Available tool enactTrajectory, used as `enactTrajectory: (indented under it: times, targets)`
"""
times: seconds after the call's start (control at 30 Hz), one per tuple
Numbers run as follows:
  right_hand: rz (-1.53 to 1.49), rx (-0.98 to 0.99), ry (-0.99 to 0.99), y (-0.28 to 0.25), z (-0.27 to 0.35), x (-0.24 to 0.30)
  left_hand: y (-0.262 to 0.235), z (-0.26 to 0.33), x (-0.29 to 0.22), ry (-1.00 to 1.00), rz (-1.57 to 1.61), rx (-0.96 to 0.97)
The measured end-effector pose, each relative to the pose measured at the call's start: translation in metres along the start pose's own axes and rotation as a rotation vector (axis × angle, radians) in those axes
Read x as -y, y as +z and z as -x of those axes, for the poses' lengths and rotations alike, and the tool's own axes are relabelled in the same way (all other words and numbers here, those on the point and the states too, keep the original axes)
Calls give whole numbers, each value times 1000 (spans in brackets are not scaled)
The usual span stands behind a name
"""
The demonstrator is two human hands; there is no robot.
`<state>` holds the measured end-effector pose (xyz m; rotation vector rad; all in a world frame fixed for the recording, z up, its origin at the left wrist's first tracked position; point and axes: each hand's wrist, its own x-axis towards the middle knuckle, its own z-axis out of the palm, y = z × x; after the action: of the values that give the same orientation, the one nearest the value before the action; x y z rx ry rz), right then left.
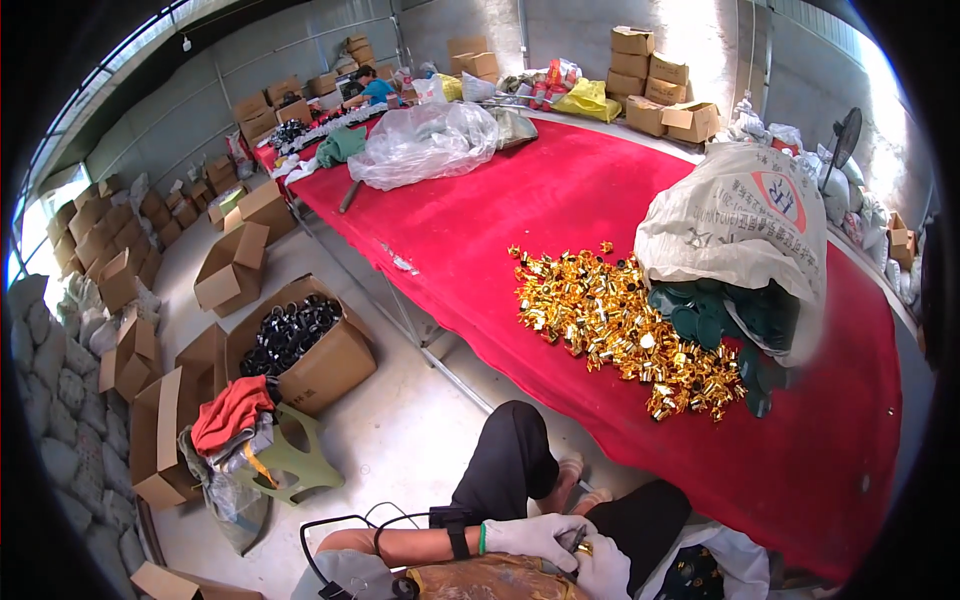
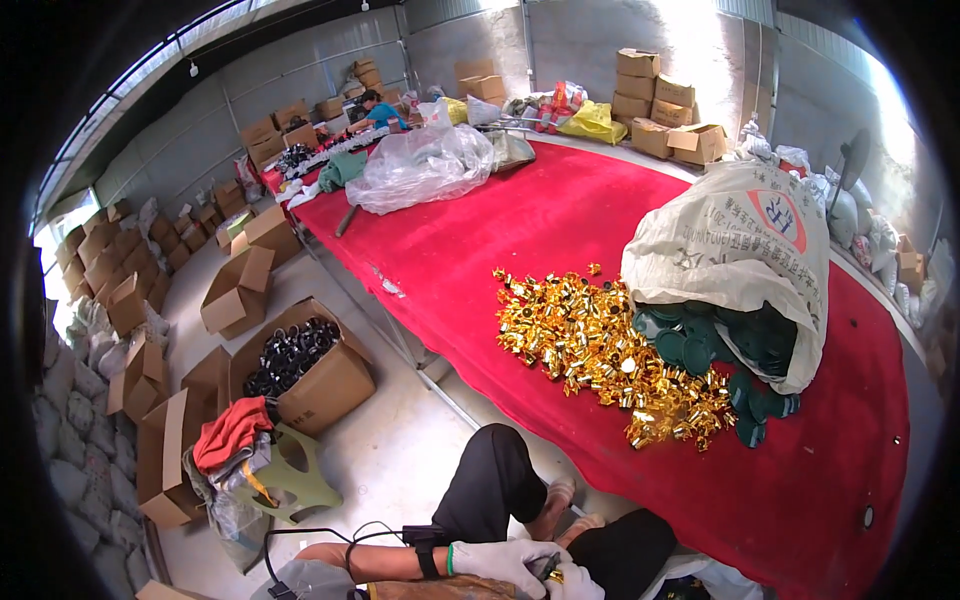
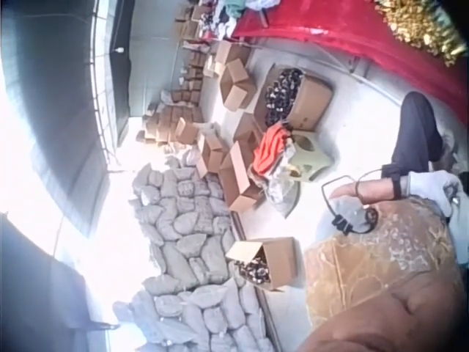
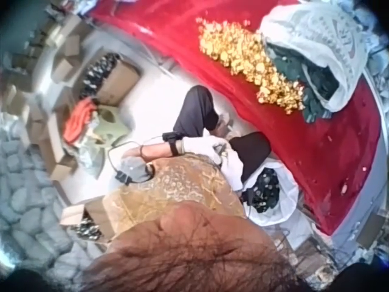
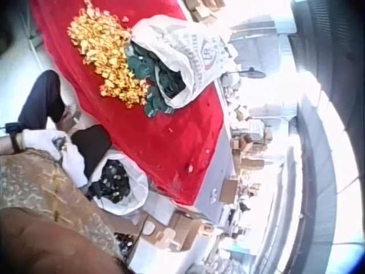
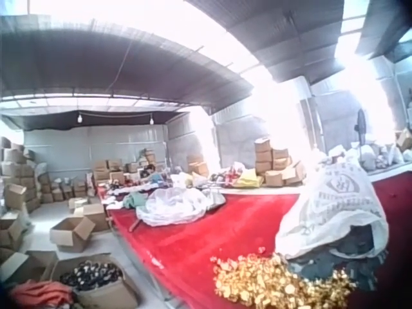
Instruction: Sorting and assembling small gold-colored components onto green circular bases
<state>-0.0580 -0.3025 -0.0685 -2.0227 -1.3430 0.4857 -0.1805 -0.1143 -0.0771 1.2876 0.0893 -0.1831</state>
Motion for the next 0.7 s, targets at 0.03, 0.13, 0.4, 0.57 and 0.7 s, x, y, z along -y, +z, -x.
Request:
enactTrajectory:
  times: [0.03, 0.13, 0.4, 0.57, 0.7]
  targets:
    - [-1, 3, -2, -1, 0, 0, 5, 2, -11, 0, 1, -3]
    - [-475, 84, 435, -24, -4, 23, 22, 6, -40, -28, -392, -131]
    - [-277, 57, 289, -25, -10, 27, 25, 8, -40, -164, -434, -114]
    - [105, -31, -102, -26, -21, 26, 4, 13, -27, -40, 42, -197]
    - [135, -60, -160, -20, -25, 28, 3, 17, -41, -55, 17, -193]
